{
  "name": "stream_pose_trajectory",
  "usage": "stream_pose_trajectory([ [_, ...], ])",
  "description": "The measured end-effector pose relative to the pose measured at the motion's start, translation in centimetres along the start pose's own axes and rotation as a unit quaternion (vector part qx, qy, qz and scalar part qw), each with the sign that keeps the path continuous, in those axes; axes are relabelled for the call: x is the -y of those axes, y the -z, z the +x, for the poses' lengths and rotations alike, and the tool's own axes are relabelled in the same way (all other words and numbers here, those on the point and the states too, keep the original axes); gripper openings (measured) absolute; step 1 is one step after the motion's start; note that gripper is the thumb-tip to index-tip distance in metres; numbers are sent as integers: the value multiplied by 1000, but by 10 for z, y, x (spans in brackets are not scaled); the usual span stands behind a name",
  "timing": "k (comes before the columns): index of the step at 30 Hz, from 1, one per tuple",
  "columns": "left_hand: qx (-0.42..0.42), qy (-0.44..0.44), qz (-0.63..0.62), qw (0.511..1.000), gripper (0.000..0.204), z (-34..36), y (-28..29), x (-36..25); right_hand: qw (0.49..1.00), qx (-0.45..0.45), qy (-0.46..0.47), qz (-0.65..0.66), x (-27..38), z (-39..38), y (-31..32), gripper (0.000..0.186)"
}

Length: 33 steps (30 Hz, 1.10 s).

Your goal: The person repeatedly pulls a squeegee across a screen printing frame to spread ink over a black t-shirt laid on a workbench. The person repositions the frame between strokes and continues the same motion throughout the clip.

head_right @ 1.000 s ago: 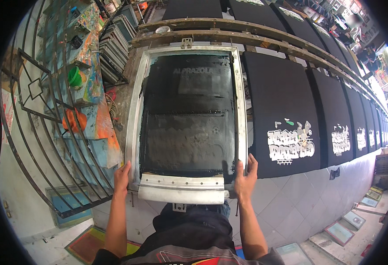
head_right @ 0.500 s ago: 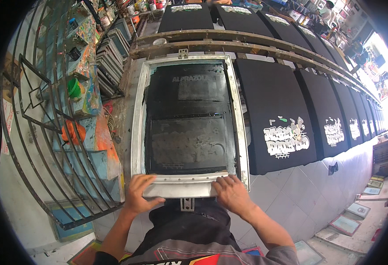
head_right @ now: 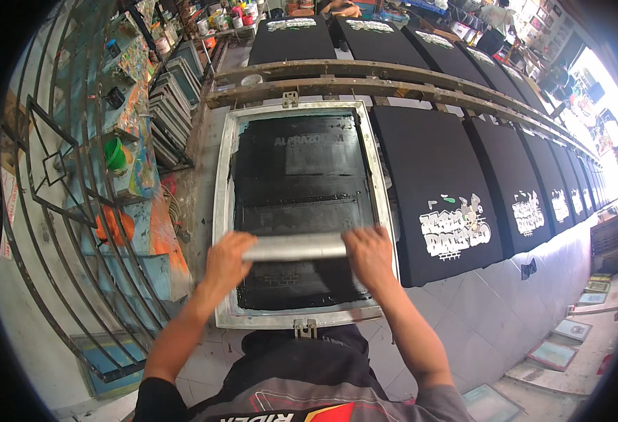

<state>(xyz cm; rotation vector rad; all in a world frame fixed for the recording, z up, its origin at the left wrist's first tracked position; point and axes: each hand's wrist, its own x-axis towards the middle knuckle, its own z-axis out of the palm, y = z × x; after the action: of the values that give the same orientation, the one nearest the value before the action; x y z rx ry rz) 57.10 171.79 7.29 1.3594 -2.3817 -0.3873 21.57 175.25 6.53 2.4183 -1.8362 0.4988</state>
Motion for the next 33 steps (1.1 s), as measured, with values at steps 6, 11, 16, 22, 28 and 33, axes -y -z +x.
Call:
stream_pose_trajectory([
  [6,-97,-35,35,994,48,93,-22,54,995,-89,33,-16,-42,95,-56,27],
  [11,-147,-57,48,986,52,57,-63,67,990,-135,41,-1,-33,61,-88,16],
  [16,45,-10,20,999,29,85,-7,53,996,65,60,-13,-52,86,-30,22],
  [22,86,10,-49,995,44,-4,21,-1,994,83,73,-16,-14,-3,16,27],
  [28,-8,18,-20,1000,60,-133,-24,-59,1000,3,9,5,45,-139,15,22],
  [33,-56,14,-24,998,59,-125,-37,-51,999,-2,-6,31,38,-131,6,22],
])
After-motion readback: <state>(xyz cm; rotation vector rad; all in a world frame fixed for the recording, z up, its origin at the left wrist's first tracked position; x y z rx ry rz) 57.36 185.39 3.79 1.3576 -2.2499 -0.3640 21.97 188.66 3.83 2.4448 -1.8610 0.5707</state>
